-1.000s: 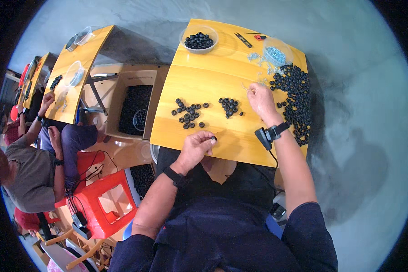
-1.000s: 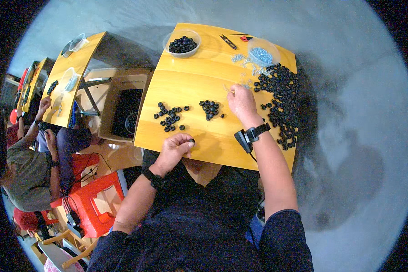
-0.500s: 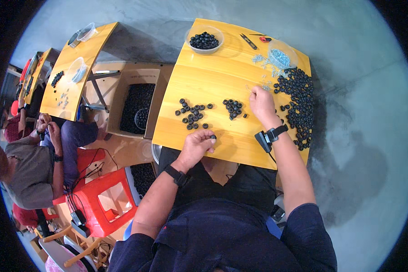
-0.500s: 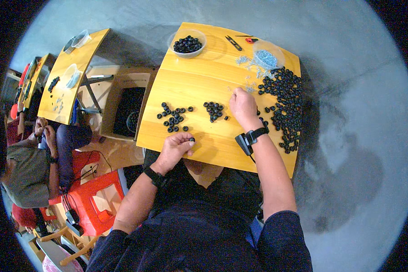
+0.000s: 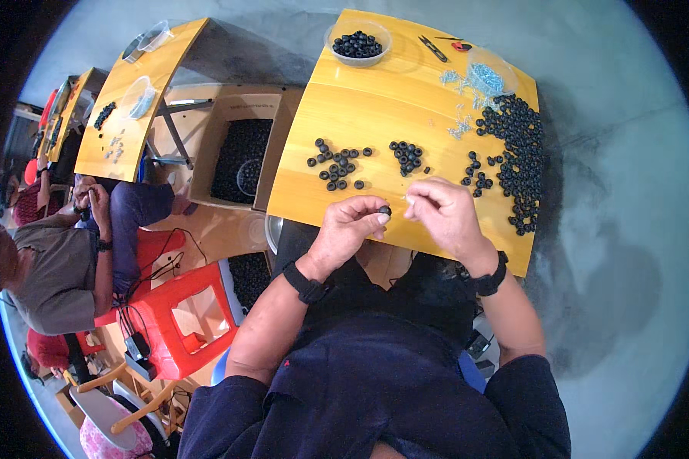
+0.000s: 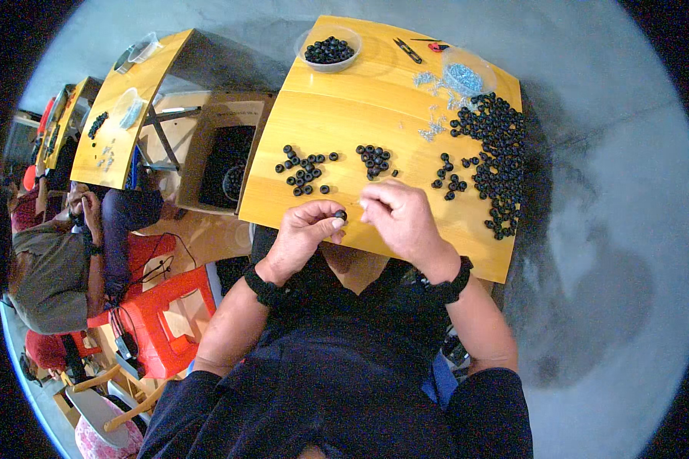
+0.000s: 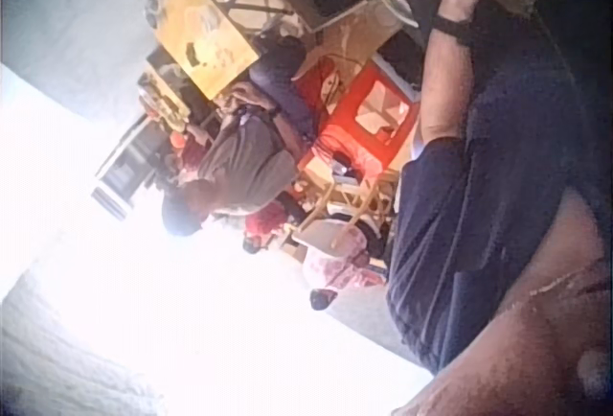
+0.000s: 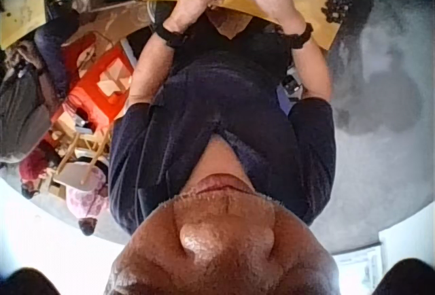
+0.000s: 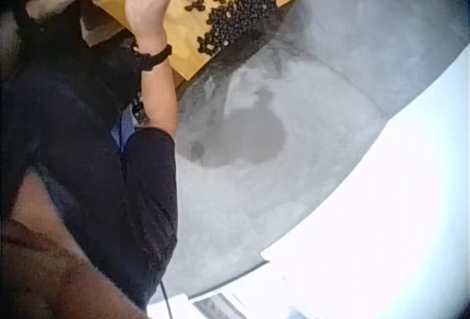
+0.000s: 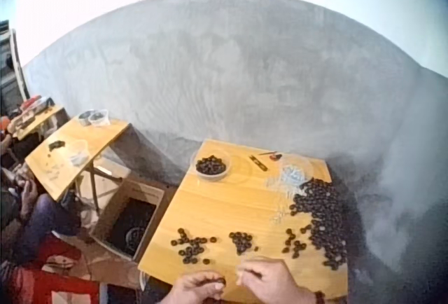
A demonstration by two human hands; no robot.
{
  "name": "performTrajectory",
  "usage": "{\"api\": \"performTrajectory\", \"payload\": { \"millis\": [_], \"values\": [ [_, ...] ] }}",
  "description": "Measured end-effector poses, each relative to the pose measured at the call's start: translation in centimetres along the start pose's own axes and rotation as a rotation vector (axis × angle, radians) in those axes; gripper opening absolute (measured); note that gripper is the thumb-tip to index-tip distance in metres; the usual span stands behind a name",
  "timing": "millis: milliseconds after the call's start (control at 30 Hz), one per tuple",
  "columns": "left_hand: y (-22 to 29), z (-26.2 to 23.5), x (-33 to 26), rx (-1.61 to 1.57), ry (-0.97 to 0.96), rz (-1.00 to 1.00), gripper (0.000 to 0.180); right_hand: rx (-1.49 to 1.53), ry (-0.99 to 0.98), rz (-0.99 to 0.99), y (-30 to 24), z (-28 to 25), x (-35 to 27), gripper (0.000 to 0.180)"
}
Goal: Sorting and inspecting black rubber or plastic components on a table.
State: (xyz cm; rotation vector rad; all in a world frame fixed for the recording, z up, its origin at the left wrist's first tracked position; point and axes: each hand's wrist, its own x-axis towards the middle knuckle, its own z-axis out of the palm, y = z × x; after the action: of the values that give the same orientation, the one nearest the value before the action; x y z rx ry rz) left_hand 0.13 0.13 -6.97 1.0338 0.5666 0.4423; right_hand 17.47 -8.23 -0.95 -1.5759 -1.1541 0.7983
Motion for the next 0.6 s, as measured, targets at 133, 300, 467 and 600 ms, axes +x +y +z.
{"api": "performTrajectory", "payload": {
  "millis": [133,300,467,600],
  "values": [
    [1.3,0.9,-0.6,0.022,-0.001,-0.005,0.015,-0.048,-0.043,-0.116,-0.9,0.7,-1.2,0.007],
    [1.4,1.4,-1.2,-0.006,-0.021,-0.001,0.015,-0.181,-0.054,-0.226,-1.4,1.1,-1.8,0.008],
    [1.5,1.7,-1.6,0.020,-0.030,-0.006,0.014,-0.232,-0.017,-0.324,-1.6,1.2,-2.3,0.008],
    [1.5,1.8,-1.8,-0.030,-0.010,-0.024,0.015,-0.246,0.009,-0.368,-1.4,1.5,-3.0,0.011]
  ]
}}
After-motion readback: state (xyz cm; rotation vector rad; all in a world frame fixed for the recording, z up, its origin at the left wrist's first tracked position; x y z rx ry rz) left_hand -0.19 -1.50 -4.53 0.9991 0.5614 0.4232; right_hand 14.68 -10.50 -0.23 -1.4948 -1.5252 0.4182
